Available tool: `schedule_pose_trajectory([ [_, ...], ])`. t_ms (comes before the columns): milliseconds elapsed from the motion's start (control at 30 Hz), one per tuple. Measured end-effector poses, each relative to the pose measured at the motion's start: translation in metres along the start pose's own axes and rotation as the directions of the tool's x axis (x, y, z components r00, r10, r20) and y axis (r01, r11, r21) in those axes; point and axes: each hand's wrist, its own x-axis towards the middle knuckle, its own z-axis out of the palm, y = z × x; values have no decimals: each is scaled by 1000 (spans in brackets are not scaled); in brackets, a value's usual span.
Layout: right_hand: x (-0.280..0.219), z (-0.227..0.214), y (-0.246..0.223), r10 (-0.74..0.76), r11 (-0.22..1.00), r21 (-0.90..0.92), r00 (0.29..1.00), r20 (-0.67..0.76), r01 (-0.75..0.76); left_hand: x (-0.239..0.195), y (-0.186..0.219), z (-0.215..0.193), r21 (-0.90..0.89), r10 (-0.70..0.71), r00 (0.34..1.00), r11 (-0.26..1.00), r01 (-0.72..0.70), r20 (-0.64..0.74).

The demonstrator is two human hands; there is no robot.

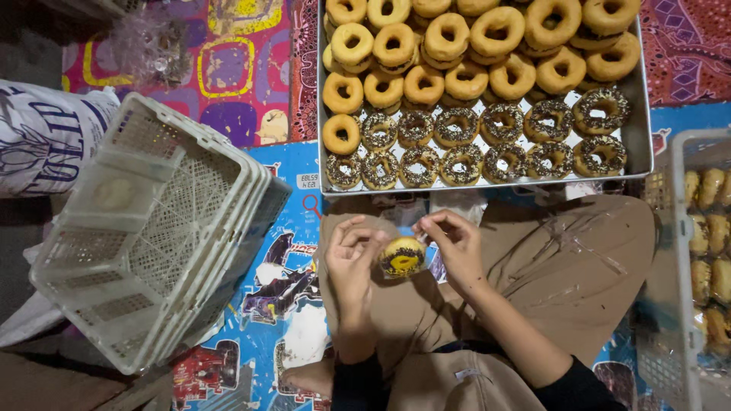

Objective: The person sits on the floor and repeatedly picks donuts from a metal tray, places them into small clear plastic bags, and sets the filled bags into a white plastic crate. The tray contains plain and sprinkled donuts.

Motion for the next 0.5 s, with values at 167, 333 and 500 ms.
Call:
schedule_pose_trajectory([
  [167, -8, 0, -4, -13, 998, -67, 999, -33, 11, -3, 3, -7, -214, -47, 990, 974, 75, 134],
  [333, -9, -9, -15, -39, 995, -85, 993, 110, 48, -1, 7, -20, -181, -258, 892, 922, 342, 371],
  [500, -7, -16, -24, -68, 981, -166, 975, 211, 104, 2, 13, -28, 149, -257, 781, 966, 210, 569],
])
